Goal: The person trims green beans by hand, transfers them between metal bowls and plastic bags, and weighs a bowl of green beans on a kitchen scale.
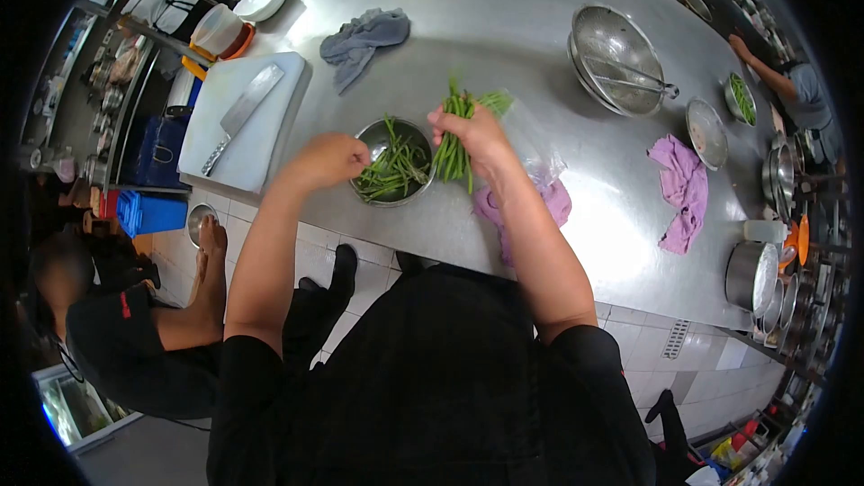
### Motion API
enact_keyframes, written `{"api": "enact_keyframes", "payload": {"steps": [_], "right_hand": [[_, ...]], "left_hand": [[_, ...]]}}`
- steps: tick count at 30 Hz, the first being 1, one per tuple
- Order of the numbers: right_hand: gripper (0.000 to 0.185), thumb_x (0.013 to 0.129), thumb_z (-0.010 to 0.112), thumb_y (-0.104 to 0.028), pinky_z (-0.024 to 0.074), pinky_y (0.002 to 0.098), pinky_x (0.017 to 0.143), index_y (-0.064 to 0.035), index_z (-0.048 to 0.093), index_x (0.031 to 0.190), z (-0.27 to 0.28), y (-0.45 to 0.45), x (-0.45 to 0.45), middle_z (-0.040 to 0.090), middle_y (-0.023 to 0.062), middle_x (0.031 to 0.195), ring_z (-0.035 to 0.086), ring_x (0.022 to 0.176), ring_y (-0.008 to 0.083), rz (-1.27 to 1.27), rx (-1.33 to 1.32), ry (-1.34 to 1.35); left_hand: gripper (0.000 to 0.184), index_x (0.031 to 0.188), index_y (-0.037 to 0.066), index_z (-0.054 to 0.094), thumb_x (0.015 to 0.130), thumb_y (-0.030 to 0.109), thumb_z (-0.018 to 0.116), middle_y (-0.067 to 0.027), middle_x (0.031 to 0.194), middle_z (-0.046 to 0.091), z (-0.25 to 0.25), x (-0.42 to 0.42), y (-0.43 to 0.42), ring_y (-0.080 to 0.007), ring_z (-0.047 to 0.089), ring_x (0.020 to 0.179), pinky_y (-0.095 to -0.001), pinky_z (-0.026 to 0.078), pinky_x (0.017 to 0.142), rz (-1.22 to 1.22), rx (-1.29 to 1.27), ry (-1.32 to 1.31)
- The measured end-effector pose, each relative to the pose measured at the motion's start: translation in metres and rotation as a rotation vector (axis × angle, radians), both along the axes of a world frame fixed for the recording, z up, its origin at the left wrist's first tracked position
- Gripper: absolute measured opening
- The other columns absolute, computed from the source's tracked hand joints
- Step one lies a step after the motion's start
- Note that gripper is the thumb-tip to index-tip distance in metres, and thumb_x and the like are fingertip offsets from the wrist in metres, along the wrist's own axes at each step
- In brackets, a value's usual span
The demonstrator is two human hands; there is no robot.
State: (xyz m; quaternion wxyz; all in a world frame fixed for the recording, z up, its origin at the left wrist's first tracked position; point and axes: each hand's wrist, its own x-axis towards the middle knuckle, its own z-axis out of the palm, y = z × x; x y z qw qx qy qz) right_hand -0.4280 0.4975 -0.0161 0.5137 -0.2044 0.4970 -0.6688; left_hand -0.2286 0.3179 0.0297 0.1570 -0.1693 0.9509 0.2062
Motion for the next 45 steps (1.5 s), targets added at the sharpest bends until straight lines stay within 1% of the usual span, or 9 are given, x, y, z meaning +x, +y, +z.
{"api": "enact_keyframes", "payload": {"steps": [4, 10, 13, 16, 22, 25, 28, 31, 45], "right_hand": [[0.025, 0.085, 0.069, -0.008, 0.056, 0.0318, 0.077, 0.0011, 0.054, 0.104, 0.019, -0.009, 0.028, 0.069, 0.0148, 0.099, 0.07, 0.088, 0.0237, 0.123, -0.055, 0.062], [0.021, 0.085, 0.062, -0.006, 0.0531, 0.0287, 0.071, 0.0001, 0.054, 0.103, 0.018, -0.019, 0.03, 0.067, 0.0116, 0.086, 0.066, 0.073, 0.0182, 0.188, 0.077, 0.301], [0.017, 0.085, 0.063, -0.008, 0.0503, 0.0288, 0.058, -0.0026, 0.054, 0.098, 0.012, -0.013, 0.014, 0.062, 0.0084, 0.078, 0.058, 0.06, 0.0147, 0.02, 0.102, 0.297], [0.018, 0.082, 0.065, -0.004, 0.0479, 0.0297, 0.048, -0.0048, 0.052, 0.095, 0.008, -0.007, -0.001, 0.06, 0.0072, 0.075, 0.057, 0.056, 0.0139, -0.134, 0.041, -0.005], [0.015, 0.085, 0.064, -0.007, 0.0502, 0.0298, 0.054, -0.0046, 0.053, 0.095, 0.009, 0.001, 0.001, 0.061, 0.0078, 0.077, 0.058, 0.06, 0.0145, -0.156, 0.068, -0.031], [0.016, 0.083, 0.065, -0.006, 0.0487, 0.0289, 0.049, -0.0044, 0.054, 0.095, 0.004, 0.006, -0.003, 0.061, 0.0071, 0.075, 0.057, 0.056, 0.0142, -0.183, 0.018, -0.096], [0.015, 0.084, 0.065, -0.006, 0.0488, 0.0288, 0.049, -0.0039, 0.055, 0.095, 0.005, 0.007, -0.004, 0.062, 0.0071, 0.075, 0.058, 0.056, 0.0143, -0.182, 0.041, -0.081], [0.014, 0.085, 0.065, -0.008, 0.0505, 0.0292, 0.052, -0.0044, 0.055, 0.095, 0.005, 0.007, -0.004, 0.062, 0.0076, 0.076, 0.058, 0.058, 0.0141, -0.164, 0.055, -0.063], [0.014, 0.085, 0.065, -0.008, 0.0502, 0.0296, 0.051, -0.0049, 0.055, 0.094, 0.002, 0.003, 0.0, 0.062, 0.0068, 0.076, 0.058, 0.057, 0.0144, -0.146, 0.068, -0.061]], "left_hand": [[0.014, 0.091, 0.005, 0.068, 0.081, 0.014, 0.065, -0.0119, 0.081, 0.069, 0.033, -0.009, 0.01, -0.0267, 0.066, 0.074, -0.0368, 0.05, 0.067, -0.015, 0.111, 0.069], [0.016, 0.098, 0.003, 0.064, 0.085, 0.012, 0.065, -0.0103, 0.079, 0.067, 0.027, -0.019, 0.019, -0.0189, 0.063, 0.072, -0.0309, 0.05, 0.068, 0.15, 0.394, 0.427], [0.02, 0.102, 0.004, 0.064, 0.082, 0.01, 0.067, -0.0106, 0.087, 0.066, 0.005, -0.014, 0.018, -0.0225, 0.064, 0.078, -0.0333, 0.051, 0.074, 0.27, 0.323, 0.453], [0.024, 0.103, 0.006, 0.065, 0.079, 0.008, 0.068, -0.0096, 0.098, 0.063, -0.036, -0.007, 0.037, -0.0267, 0.063, 0.09, -0.0363, 0.051, 0.081, -0.046, -0.011, 0.41], [0.028, 0.104, 0.01, 0.066, 0.077, 0.008, 0.069, -0.0083, 0.107, 0.058, -0.061, -0.013, 0.039, -0.0283, 0.059, 0.102, -0.0389, 0.049, 0.088, -0.079, -0.024, 0.328], [0.026, 0.105, 0.008, 0.066, 0.08, 0.012, 0.07, -0.0094, 0.103, 0.061, -0.059, -0.013, 0.021, -0.0294, 0.062, 0.095, -0.0383, 0.051, 0.083, -0.054, 0.092, 0.443], [0.023, 0.113, 0.004, 0.063, 0.092, 0.015, 0.062, -0.0022, 0.084, 0.062, -0.058, -0.012, 0.004, -0.0114, 0.059, 0.074, -0.0271, 0.049, 0.066, 0.259, 0.524, 0.338], [0.02, 0.107, 0.002, 0.062, 0.091, 0.014, 0.061, -0.0064, 0.089, 0.065, -0.046, -0.012, 0.0, -0.014, 0.062, 0.072, -0.0285, 0.049, 0.066, 0.38, 0.684, 0.313], [0.011, 0.097, 0.003, 0.06, 0.092, 0.013, 0.057, -0.0014, 0.081, 0.064, -0.05, -0.018, -0.012, -0.0082, 0.057, 0.065, -0.024, 0.047, 0.055, 0.402, 0.652, 0.223]]}}
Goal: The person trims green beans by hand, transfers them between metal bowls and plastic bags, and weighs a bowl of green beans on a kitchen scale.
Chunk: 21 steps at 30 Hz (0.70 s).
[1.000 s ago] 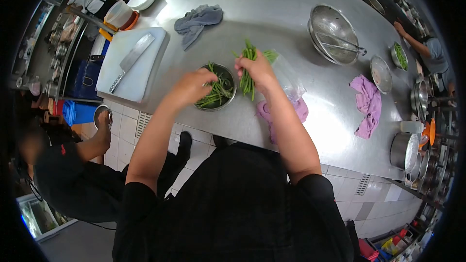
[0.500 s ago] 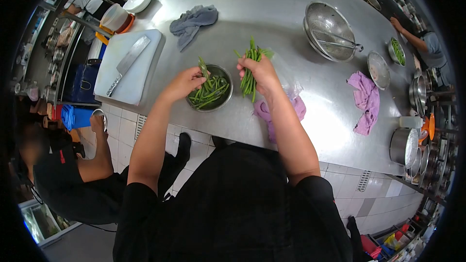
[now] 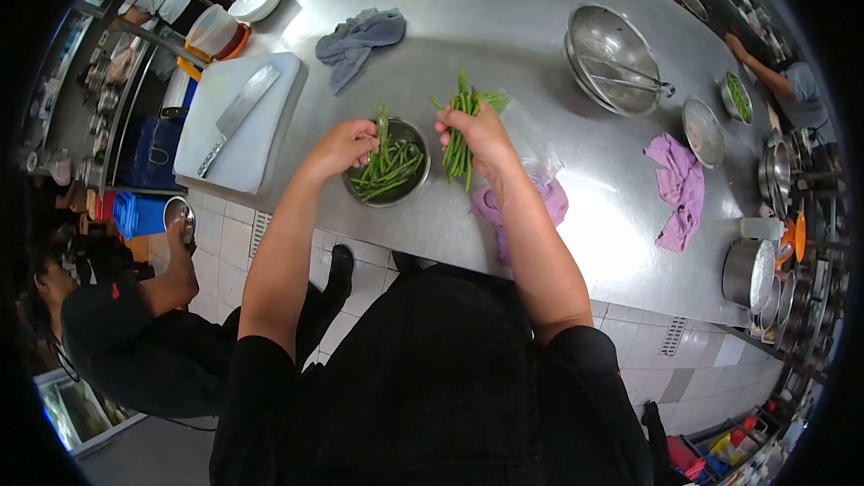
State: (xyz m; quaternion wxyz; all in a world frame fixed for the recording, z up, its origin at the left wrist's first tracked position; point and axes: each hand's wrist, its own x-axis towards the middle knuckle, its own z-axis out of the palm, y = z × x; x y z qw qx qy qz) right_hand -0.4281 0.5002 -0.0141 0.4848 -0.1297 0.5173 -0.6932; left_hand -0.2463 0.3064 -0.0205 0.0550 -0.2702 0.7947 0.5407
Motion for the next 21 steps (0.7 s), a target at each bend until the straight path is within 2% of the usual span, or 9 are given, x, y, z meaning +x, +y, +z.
{"api": "enact_keyframes", "payload": {"steps": [7, 10, 14, 17, 19, 20, 21], "right_hand": [[0.013, 0.085, 0.066, -0.009, 0.0493, 0.0289, 0.051, -0.0052, 0.055, 0.092, -0.003, 0.0, 0.0, 0.062, 0.0065, 0.076, 0.058, 0.057, 0.0142, 0.005, 0.001, 0.014], [0.013, 0.085, 0.066, -0.009, 0.049, 0.0286, 0.051, -0.0052, 0.055, 0.092, -0.004, 0.0, 0.0, 0.062, 0.0063, 0.076, 0.058, 0.057, 0.0139, 0.016, 0.002, 0.013], [0.013, 0.084, 0.066, -0.009, 0.0488, 0.0286, 0.051, -0.0051, 0.055, 0.092, -0.002, 0.0, 0.002, 0.062, 0.0061, 0.076, 0.058, 0.057, 0.0137, 0.019, 0.007, 0.012], [0.014, 0.084, 0.066, -0.008, 0.0482, 0.0284, 0.05, -0.0049, 0.056, 0.092, -0.001, 0.0, 0.003, 0.062, 0.0061, 0.076, 0.058, 0.058, 0.0135, 0.028, 0.01, 0.0], [0.015, 0.083, 0.067, -0.008, 0.0476, 0.0285, 0.05, -0.0049, 0.056, 0.093, 0.0, 0.0, 0.006, 0.062, 0.0062, 0.076, 0.058, 0.058, 0.0135, 0.036, 0.038, 0.015], [0.015, 0.083, 0.067, -0.008, 0.0476, 0.0285, 0.05, -0.0049, 0.056, 0.093, 0.0, 0.001, 0.006, 0.062, 0.0062, 0.076, 0.058, 0.058, 0.0135, 0.035, 0.039, 0.014], [0.015, 0.084, 0.067, -0.007, 0.0482, 0.0288, 0.05, -0.0045, 0.055, 0.093, 0.0, 0.002, 0.007, 0.062, 0.0063, 0.076, 0.058, 0.059, 0.0134, 0.048, 0.051, 0.001]], "left_hand": [[0.015, 0.096, 0.002, 0.06, 0.092, 0.016, 0.055, -0.0033, 0.073, 0.062, -0.001, -0.002, -0.007, -0.01, 0.058, 0.055, -0.0243, 0.045, 0.048, 0.055, 0.02, -0.101], [0.015, 0.095, 0.002, 0.059, 0.091, 0.016, 0.058, -0.0046, 0.069, 0.061, 0.002, -0.002, -0.001, -0.0109, 0.058, 0.053, -0.0243, 0.044, 0.047, 0.092, 0.089, -0.053], [0.017, 0.097, 0.001, 0.06, 0.09, 0.017, 0.062, -0.0043, 0.073, 0.062, 0.011, -0.003, 0.009, -0.0104, 0.059, 0.053, -0.0245, 0.044, 0.046, 0.048, 0.003, -0.04], [0.022, 0.1, 0.0, 0.062, 0.089, 0.019, 0.065, -0.0052, 0.08, 0.065, 0.009, -0.003, 0.016, -0.0132, 0.062, 0.061, -0.0272, 0.046, 0.05, 0.06, -0.075, -0.029], [0.021, 0.099, 0.004, 0.064, 0.085, 0.02, 0.068, -0.0093, 0.086, 0.068, 0.006, -0.003, 0.02, -0.0252, 0.065, 0.07, -0.038, 0.05, 0.063, 0.131, -0.572, 0.31], [0.021, 0.099, 0.004, 0.064, 0.085, 0.02, 0.068, -0.0093, 0.086, 0.068, 0.005, -0.001, 0.019, -0.0252, 0.065, 0.07, -0.038, 0.05, 0.063, 0.13, -0.571, 0.31], [0.02, 0.098, 0.005, 0.065, 0.085, 0.021, 0.068, -0.0108, 0.088, 0.068, 0.024, 0.0, 0.025, -0.0286, 0.065, 0.077, -0.0402, 0.05, 0.068, 0.094, -0.606, 0.237]]}}
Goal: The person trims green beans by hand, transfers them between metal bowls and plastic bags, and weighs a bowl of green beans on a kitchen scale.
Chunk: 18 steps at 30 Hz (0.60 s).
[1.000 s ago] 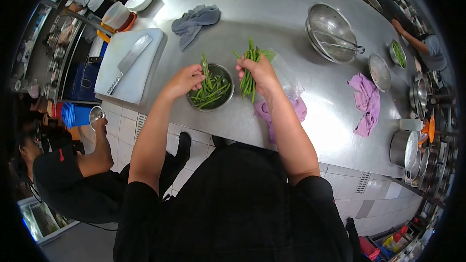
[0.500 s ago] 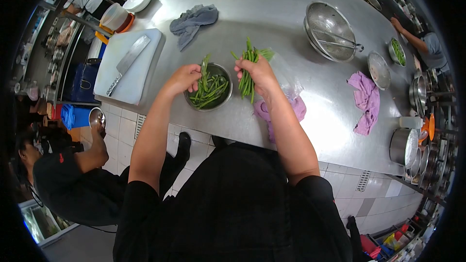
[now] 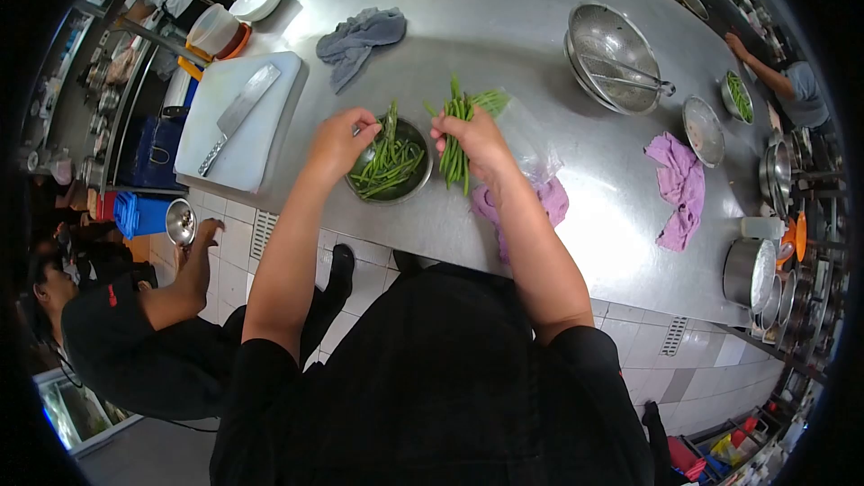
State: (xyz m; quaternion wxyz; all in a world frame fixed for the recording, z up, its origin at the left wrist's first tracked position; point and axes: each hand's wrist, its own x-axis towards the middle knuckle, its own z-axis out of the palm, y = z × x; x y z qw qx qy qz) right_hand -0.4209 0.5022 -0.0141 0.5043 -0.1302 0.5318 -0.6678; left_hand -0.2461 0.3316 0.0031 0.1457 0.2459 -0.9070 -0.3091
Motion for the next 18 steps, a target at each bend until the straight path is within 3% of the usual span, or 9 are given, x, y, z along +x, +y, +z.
{"api": "enact_keyframes", "payload": {"steps": [1, 5, 7, 8, 12, 14, 15, 17, 18], "right_hand": [[0.015, 0.085, 0.066, -0.006, 0.0487, 0.0292, 0.051, -0.0041, 0.055, 0.094, 0.0, 0.001, 0.001, 0.062, 0.0064, 0.077, 0.058, 0.059, 0.0133, 0.014, 0.012, -0.013], [0.014, 0.085, 0.066, -0.006, 0.0484, 0.029, 0.051, -0.0041, 0.055, 0.094, 0.001, -0.001, 0.006, 0.061, 0.0062, 0.077, 0.058, 0.059, 0.0132, 0.011, 0.029, -0.007], [0.016, 0.084, 0.067, -0.006, 0.0479, 0.0284, 0.051, -0.0041, 0.055, 0.094, 0.0, -0.002, 0.007, 0.061, 0.0064, 0.077, 0.058, 0.059, 0.013, 0.027, 0.009, -0.005], [0.016, 0.084, 0.067, -0.006, 0.0479, 0.0284, 0.051, -0.0041, 0.055, 0.094, -0.001, -0.002, 0.006, 0.061, 0.0064, 0.077, 0.058, 0.059, 0.013, 0.026, 0.009, -0.005], [0.019, 0.084, 0.067, -0.007, 0.0478, 0.0282, 0.05, -0.004, 0.054, 0.096, -0.002, 0.002, 0.002, 0.061, 0.0067, 0.078, 0.058, 0.059, 0.013, 0.005, -0.007, -0.021], [0.02, 0.084, 0.068, -0.007, 0.0478, 0.0283, 0.05, -0.0041, 0.054, 0.097, -0.003, 0.003, 0.001, 0.061, 0.0068, 0.078, 0.058, 0.059, 0.0131, -0.003, -0.001, -0.021], [0.02, 0.084, 0.068, -0.007, 0.0479, 0.0284, 0.05, -0.0041, 0.054, 0.098, -0.006, 0.004, 0.001, 0.061, 0.0068, 0.078, 0.058, 0.059, 0.0131, -0.005, 0.002, -0.025], [0.021, 0.084, 0.068, -0.007, 0.0479, 0.0285, 0.05, -0.0042, 0.053, 0.098, -0.005, 0.003, 0.001, 0.061, 0.0068, 0.078, 0.058, 0.059, 0.0131, -0.009, 0.002, -0.029], [0.021, 0.084, 0.068, -0.007, 0.0482, 0.0284, 0.051, -0.0041, 0.053, 0.098, -0.004, 0.003, 0.003, 0.061, 0.0066, 0.078, 0.058, 0.059, 0.0129, 0.004, 0.005, -0.042]], "left_hand": [[0.019, 0.097, 0.006, 0.066, 0.085, 0.021, 0.067, -0.0122, 0.09, 0.069, 0.01, 0.001, 0.006, -0.0321, 0.065, 0.083, -0.0425, 0.05, 0.074, -0.008, -0.034, -0.08], [0.018, 0.098, 0.008, 0.067, 0.085, 0.02, 0.066, -0.0136, 0.094, 0.068, -0.019, 0.006, 0.019, -0.0306, 0.065, 0.085, -0.0404, 0.051, 0.075, -0.169, -0.02, -0.307], [0.012, 0.087, 0.009, 0.067, 0.084, 0.02, 0.064, -0.0122, 0.092, 0.069, -0.036, 0.006, 0.028, -0.0332, 0.065, 0.085, -0.0446, 0.05, 0.075, -0.199, -0.174, -0.373], [0.012, 0.089, 0.01, 0.068, 0.083, 0.019, 0.065, -0.0112, 0.091, 0.069, -0.042, 0.005, 0.026, -0.0322, 0.065, 0.084, -0.0433, 0.051, 0.075, -0.232, -0.17, -0.452], [0.013, 0.091, 0.01, 0.069, 0.081, 0.018, 0.066, -0.0113, 0.088, 0.069, -0.055, 0.011, 0.007, -0.0324, 0.065, 0.082, -0.0417, 0.051, 0.075, -0.205, -0.123, -0.299], [0.018, 0.099, 0.008, 0.068, 0.086, 0.02, 0.067, -0.0095, 0.088, 0.067, -0.053, 0.015, -0.006, -0.023, 0.063, 0.074, -0.0344, 0.05, 0.066, -0.239, 0.012, -0.193], [0.018, 0.099, 0.008, 0.068, 0.086, 0.02, 0.067, -0.0095, 0.088, 0.067, -0.045, 0.016, -0.007, -0.023, 0.063, 0.074, -0.0344, 0.05, 0.066, -0.237, 0.01, -0.193], [0.02, 0.101, 0.005, 0.066, 0.089, 0.021, 0.067, -0.0022, 0.084, 0.064, -0.015, 0.014, -0.009, -0.0118, 0.057, 0.068, -0.0267, 0.045, 0.058, -0.092, 0.536, -0.332], [0.02, 0.101, 0.005, 0.066, 0.089, 0.021, 0.067, -0.0022, 0.084, 0.064, -0.009, 0.014, -0.011, -0.0118, 0.057, 0.068, -0.0267, 0.045, 0.058, -0.093, 0.535, -0.332]]}}
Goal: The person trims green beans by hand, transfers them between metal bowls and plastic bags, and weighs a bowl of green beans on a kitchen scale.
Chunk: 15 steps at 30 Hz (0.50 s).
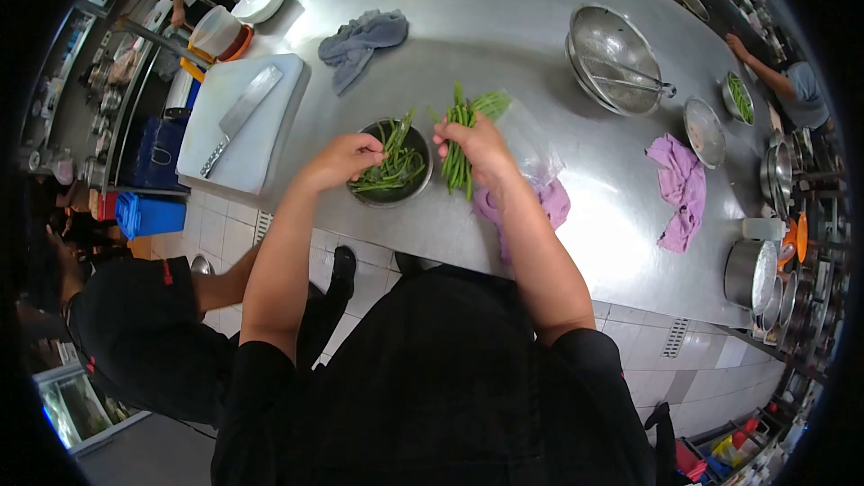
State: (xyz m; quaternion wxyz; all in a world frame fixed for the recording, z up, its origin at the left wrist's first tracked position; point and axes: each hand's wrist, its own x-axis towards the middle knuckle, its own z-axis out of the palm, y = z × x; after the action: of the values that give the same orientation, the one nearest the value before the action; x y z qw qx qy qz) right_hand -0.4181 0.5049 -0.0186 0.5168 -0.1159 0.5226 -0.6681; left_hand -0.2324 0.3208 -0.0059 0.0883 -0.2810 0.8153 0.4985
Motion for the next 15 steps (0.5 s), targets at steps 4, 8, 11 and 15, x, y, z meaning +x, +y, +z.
{"api": "enact_keyframes", "payload": {"steps": [4, 8, 11, 15], "right_hand": [[0.023, 0.084, 0.07, -0.008, 0.0493, 0.0277, 0.053, -0.004, 0.055, 0.1, 0.005, -0.005, 0.015, 0.061, 0.0055, 0.079, 0.058, 0.06, 0.0121, 0.029, -0.023, 0.014], [0.022, 0.084, 0.074, -0.014, 0.0483, 0.0261, 0.055, -0.0034, 0.06, 0.098, 0.012, -0.018, 0.036, 0.061, 0.0037, 0.078, 0.056, 0.06, 0.0111, 0.176, -0.07, 0.07], [0.024, 0.084, 0.074, -0.014, 0.0484, 0.027, 0.054, -0.0019, 0.061, 0.1, 0.003, -0.028, 0.035, 0.06, 0.0036, 0.076, 0.056, 0.06, 0.0118, 0.138, -0.058, 0.161], [0.021, 0.085, 0.073, -0.017, 0.0481, 0.0282, 0.052, -0.0004, 0.063, 0.092, 0.008, -0.022, 0.023, 0.062, 0.0049, 0.077, 0.057, 0.058, 0.0133, -0.11, -0.042, 0.061]], "left_hand": [[0.023, 0.1, 0.003, 0.066, 0.09, 0.023, 0.066, -0.001, 0.081, 0.063, 0.017, 0.0, 0.0, -0.0083, 0.054, 0.065, -0.0246, 0.045, 0.056, -0.027, 0.166, 0.059], [0.022, 0.1, 0.003, 0.066, 0.091, 0.022, 0.065, -0.0006, 0.082, 0.064, 0.025, -0.004, 0.009, -0.008, 0.055, 0.066, -0.0243, 0.045, 0.056, -0.063, 0.154, 0.105], [0.023, 0.099, 0.002, 0.067, 0.089, 0.023, 0.067, -0.0007, 0.082, 0.065, 0.031, -0.005, 0.011, -0.008, 0.056, 0.068, -0.026, 0.046, 0.059, -0.05, 0.152, 0.089], [0.023, 0.096, 0.004, 0.068, 0.085, 0.023, 0.069, -0.0057, 0.083, 0.068, 0.02, 0.013, 0.0, -0.0152, 0.063, 0.071, -0.0325, 0.049, 0.063, -0.054, -0.111, 0.191]]}}
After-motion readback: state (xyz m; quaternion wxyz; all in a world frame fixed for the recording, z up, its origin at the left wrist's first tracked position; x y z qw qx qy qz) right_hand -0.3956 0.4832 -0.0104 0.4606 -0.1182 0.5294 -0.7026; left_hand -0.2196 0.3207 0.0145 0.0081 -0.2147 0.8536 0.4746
